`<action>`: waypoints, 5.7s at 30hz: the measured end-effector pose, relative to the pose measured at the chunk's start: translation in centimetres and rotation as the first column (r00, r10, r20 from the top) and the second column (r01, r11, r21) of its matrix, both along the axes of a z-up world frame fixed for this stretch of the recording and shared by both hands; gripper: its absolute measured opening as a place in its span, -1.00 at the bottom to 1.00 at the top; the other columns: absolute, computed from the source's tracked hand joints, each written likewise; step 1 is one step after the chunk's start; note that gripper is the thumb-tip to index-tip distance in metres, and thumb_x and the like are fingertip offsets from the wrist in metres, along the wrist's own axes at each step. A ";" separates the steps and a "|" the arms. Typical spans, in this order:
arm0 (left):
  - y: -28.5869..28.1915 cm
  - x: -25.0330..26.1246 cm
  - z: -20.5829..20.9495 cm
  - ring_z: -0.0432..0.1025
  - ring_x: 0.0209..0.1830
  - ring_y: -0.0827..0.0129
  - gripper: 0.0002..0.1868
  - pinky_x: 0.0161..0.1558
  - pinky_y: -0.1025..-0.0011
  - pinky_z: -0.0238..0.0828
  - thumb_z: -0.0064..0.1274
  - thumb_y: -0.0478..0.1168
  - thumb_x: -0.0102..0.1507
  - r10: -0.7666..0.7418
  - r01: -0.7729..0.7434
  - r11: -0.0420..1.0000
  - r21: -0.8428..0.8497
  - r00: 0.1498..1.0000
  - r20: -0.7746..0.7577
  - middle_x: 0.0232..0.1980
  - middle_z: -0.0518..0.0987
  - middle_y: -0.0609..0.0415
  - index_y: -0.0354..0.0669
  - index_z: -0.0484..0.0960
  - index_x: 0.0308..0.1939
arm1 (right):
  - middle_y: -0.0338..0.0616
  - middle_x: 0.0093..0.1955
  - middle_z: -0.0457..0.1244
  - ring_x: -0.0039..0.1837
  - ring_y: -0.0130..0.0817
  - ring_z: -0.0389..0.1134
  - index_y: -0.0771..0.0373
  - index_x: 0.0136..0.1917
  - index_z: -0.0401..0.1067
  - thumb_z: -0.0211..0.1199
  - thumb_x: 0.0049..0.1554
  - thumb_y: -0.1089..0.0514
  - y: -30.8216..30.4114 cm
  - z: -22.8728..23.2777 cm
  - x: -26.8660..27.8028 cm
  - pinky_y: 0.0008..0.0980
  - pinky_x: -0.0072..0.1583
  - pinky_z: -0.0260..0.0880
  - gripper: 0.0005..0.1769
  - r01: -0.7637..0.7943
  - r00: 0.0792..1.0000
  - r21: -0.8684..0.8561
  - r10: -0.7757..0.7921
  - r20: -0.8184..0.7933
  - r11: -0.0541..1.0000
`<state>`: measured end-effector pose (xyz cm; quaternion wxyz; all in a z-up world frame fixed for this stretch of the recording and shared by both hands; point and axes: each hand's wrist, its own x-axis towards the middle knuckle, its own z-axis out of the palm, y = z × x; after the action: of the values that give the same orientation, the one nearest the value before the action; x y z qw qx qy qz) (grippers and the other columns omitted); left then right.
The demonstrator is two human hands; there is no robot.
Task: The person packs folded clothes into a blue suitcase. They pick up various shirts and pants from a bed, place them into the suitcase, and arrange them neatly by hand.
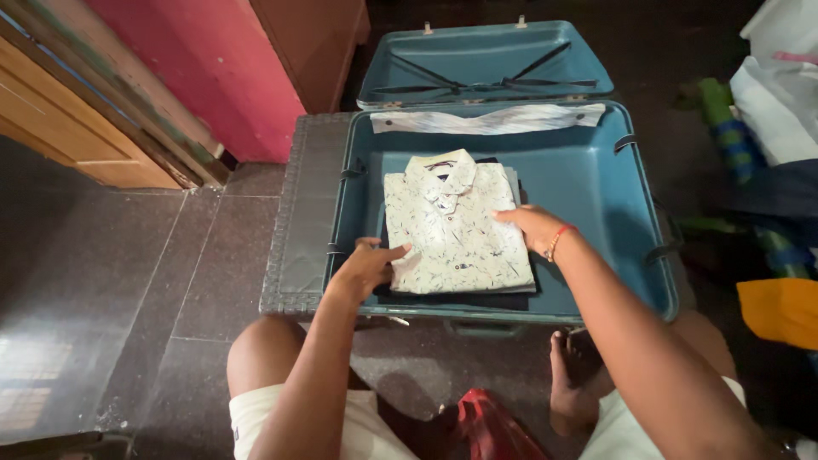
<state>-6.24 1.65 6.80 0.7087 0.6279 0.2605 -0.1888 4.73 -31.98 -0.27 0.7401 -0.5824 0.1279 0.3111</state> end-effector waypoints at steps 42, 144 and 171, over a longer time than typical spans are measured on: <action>-1.1 -0.1 -1.6 0.58 -0.04 -0.01 -0.30 0.00 0.20 0.49 0.31 0.22 0.12 -0.393 0.351 0.507 0.787 0.907 -0.151 -0.02 0.66 -0.36 -0.36 0.58 -0.02 | 0.12 0.61 -0.09 0.61 0.16 -0.07 0.03 0.58 0.09 0.60 -0.17 -0.12 9.8 13.7 -10.7 0.24 0.45 0.09 0.16 0.171 0.144 -0.899 0.892 0.428 0.404; -4.7 4.1 -6.5 0.36 -0.06 -0.04 -0.56 0.35 -0.29 0.25 -0.28 -0.11 0.25 0.321 -0.192 0.368 -0.910 0.945 -0.070 -0.01 0.44 -0.25 -0.43 0.41 0.01 | 0.34 0.26 0.27 0.10 0.31 0.42 0.25 0.53 0.07 0.51 -0.30 -0.10 9.0 14.5 -11.7 0.03 -0.04 0.49 0.22 0.490 0.310 -0.771 0.746 0.590 0.407; 0.4 7.0 -6.7 0.61 -0.02 -0.09 -0.17 0.03 0.16 0.53 0.30 0.32 0.00 -0.142 0.064 0.633 0.771 0.989 0.035 -0.09 0.67 -0.39 -0.48 0.68 -0.09 | -0.06 0.01 0.47 0.00 -0.23 0.55 0.19 0.26 0.46 0.28 0.11 0.11 8.8 11.6 -11.1 -0.29 0.05 0.53 -0.57 0.228 0.405 -0.649 0.536 0.741 0.726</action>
<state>0.76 2.07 0.10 0.3744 0.8910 0.2466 -0.0713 -6.32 -23.19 11.34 0.3911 -0.8851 -0.2480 -0.0465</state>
